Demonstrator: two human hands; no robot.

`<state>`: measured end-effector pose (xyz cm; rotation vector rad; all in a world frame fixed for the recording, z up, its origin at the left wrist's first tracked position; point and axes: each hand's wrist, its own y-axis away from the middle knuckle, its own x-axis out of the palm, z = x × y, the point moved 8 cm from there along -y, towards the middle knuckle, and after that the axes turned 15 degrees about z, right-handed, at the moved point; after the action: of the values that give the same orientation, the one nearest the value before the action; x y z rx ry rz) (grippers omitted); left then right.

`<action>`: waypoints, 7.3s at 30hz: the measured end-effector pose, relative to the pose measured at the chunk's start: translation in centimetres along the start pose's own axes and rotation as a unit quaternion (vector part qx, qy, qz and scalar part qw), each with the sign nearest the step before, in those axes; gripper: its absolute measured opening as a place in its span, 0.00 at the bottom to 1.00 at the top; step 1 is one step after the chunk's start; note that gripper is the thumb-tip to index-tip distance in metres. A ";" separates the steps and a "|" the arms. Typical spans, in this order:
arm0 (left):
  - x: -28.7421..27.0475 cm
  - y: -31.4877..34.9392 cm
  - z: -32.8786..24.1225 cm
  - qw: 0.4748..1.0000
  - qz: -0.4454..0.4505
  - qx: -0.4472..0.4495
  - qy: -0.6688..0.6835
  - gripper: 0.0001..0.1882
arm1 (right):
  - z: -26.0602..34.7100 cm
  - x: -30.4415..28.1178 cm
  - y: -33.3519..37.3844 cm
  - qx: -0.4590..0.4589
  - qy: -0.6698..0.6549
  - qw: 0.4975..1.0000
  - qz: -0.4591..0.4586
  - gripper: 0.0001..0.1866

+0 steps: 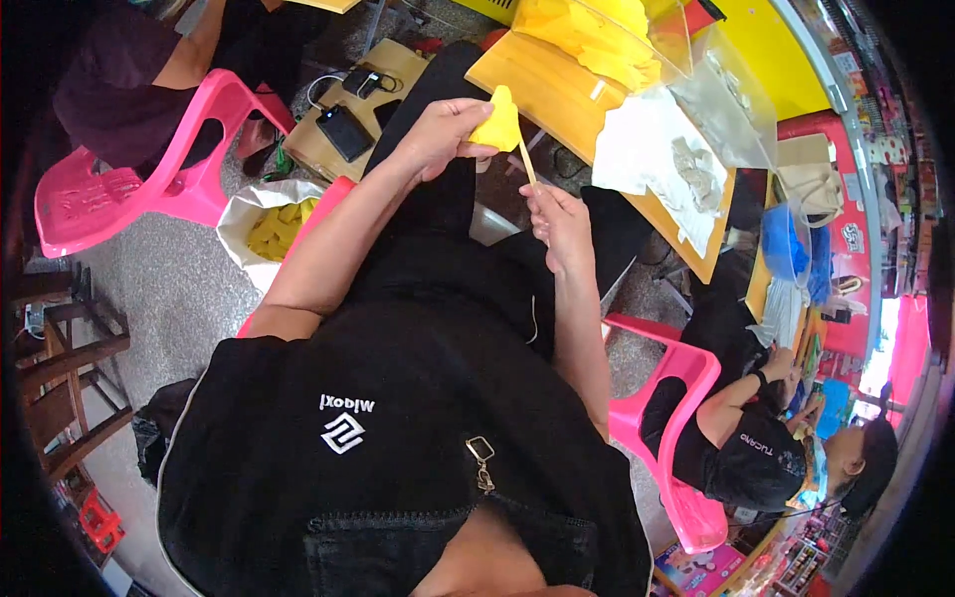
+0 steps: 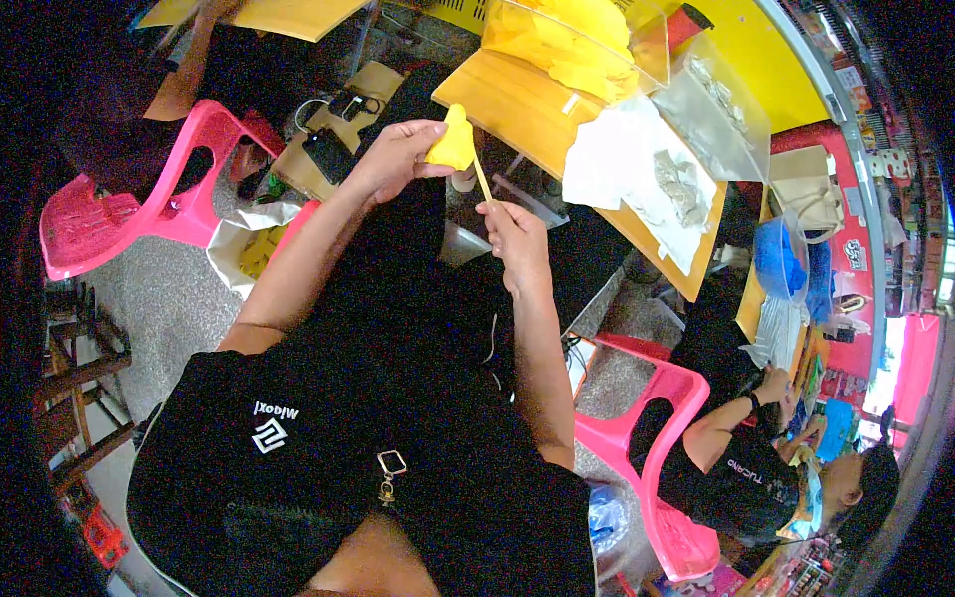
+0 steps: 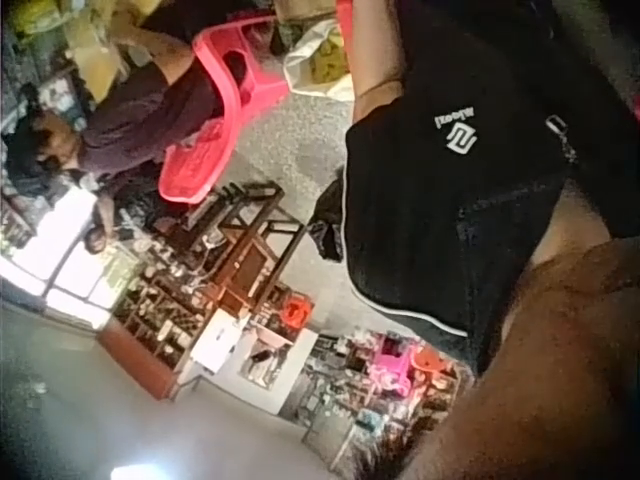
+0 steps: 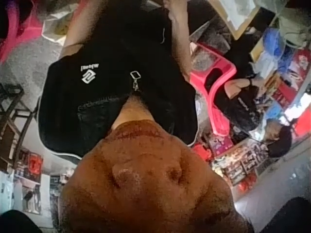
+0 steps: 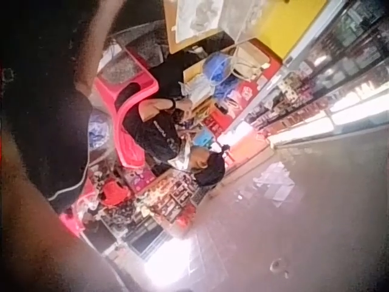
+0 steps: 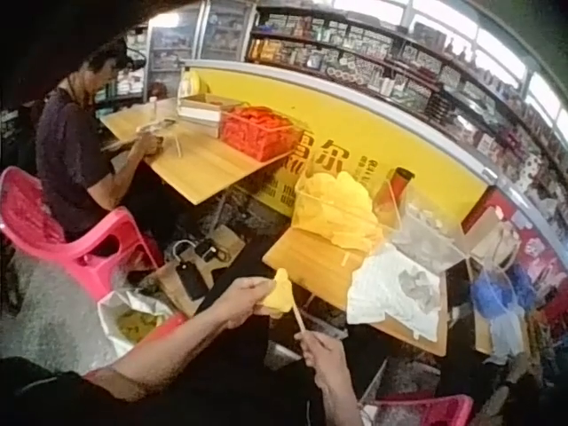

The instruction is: Assembling small yellow paper flags by attaching precut yellow shapes to thin wooden sticks.

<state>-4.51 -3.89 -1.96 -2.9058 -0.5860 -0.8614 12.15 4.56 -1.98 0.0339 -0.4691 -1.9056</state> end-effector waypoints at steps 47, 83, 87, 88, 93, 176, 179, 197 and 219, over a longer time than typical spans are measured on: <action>-4.2 -0.6 2.8 0.996 -0.046 -0.055 0.052 0.15 | -4.1 1.8 -2.8 -0.001 0.024 1.000 0.001 0.10; -2.2 -0.5 1.9 0.989 -0.073 0.031 0.127 0.16 | -4.6 3.3 -2.6 0.005 -0.156 0.986 0.059 0.10; -2.1 -0.6 1.8 0.981 -0.113 0.046 0.152 0.16 | -4.6 3.3 -2.5 -0.002 -0.174 0.984 0.039 0.10; -2.0 -0.7 1.8 0.980 -0.110 0.050 0.159 0.15 | -4.6 3.3 -2.5 -0.001 -0.183 0.982 0.050 0.10; -1.9 -0.5 1.9 0.982 -0.100 0.043 0.157 0.15 | -4.9 3.2 -2.5 0.019 -0.197 0.978 0.069 0.11; -2.9 -0.5 -1.0 0.994 -0.098 0.005 -0.037 0.15 | -2.7 0.5 -2.5 -0.067 0.039 0.997 -0.029 0.12; -2.9 0.7 -2.0 0.965 -0.181 -0.049 -0.181 0.17 | 0.4 0.4 -0.6 -0.134 0.261 0.944 -0.153 0.11; -2.7 0.0 1.2 0.995 -0.066 -0.048 -0.056 0.09 | -2.8 -0.8 -2.4 -0.063 0.097 0.990 -0.076 0.11; -3.6 -2.1 -0.3 0.997 0.046 -0.050 -0.023 0.09 | -2.1 0.0 -2.3 -0.068 0.122 0.990 -0.023 0.11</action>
<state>-8.21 -3.27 -3.70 -3.0225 -0.4192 -0.8397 10.59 4.67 -4.71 0.1868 -0.1737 -1.9435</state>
